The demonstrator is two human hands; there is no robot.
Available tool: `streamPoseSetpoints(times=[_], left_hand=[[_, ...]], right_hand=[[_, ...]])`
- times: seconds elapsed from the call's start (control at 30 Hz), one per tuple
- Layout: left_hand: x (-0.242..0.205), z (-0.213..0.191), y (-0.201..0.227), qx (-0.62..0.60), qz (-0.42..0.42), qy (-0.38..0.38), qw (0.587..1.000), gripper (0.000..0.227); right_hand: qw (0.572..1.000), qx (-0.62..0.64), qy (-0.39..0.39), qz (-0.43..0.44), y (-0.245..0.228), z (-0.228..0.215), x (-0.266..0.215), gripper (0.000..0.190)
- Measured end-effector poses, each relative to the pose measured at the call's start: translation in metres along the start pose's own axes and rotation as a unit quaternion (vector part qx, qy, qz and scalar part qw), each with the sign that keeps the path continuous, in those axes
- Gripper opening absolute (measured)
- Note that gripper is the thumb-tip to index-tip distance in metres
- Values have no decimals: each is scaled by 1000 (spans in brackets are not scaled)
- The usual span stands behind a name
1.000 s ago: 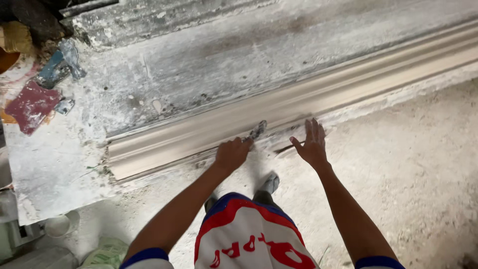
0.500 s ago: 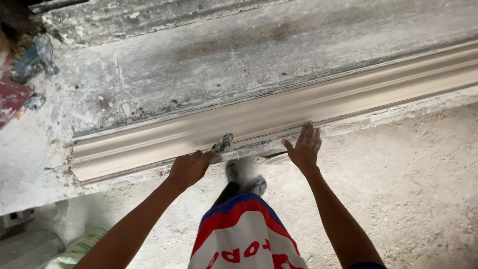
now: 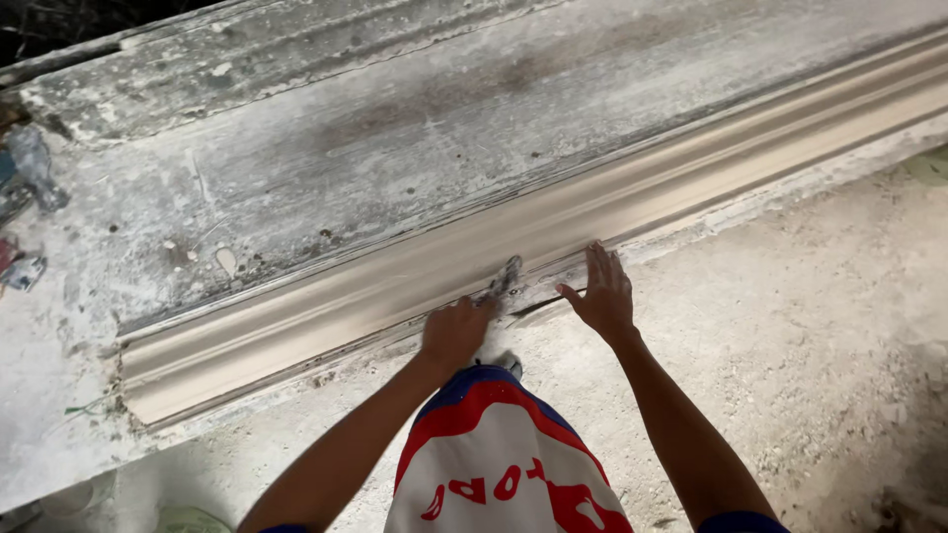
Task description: The person smooths a long white cornice using a metal scraper. They repeatedly scrape along the length of the cornice, moving back and forth to refine the surface. The person adjusts their position and the cornice orientation to access different sections.
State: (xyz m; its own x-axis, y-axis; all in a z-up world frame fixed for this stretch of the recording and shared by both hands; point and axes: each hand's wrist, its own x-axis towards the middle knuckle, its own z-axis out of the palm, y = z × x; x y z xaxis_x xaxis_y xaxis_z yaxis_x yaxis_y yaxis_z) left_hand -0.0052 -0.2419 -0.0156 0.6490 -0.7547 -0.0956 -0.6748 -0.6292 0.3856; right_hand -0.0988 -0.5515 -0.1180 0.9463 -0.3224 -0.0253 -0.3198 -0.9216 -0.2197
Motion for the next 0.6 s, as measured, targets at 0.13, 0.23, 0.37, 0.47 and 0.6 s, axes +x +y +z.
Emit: streamPoseSetpoints(times=[0.13,0.23,0.37,0.47,0.6], left_hand=[[-4,-16,-12,1,-13,-68,998,41],[37,3,21,-45,32,47,997,28],[107,49,80,-17,43,34,998,18],[102,52,72,-23,59,38,997,23],[57,24,30,14,59,7,998,35]], right_hand=[[999,33,18,-9,0,-7,0,100],[998,60,-11,14,-8,-12,8,101],[993,86,-29,71,-9,-18,-3,105],[992,102,40,59,12,-25,-19,100],[982,149,66,93,47,-34,-51,89]])
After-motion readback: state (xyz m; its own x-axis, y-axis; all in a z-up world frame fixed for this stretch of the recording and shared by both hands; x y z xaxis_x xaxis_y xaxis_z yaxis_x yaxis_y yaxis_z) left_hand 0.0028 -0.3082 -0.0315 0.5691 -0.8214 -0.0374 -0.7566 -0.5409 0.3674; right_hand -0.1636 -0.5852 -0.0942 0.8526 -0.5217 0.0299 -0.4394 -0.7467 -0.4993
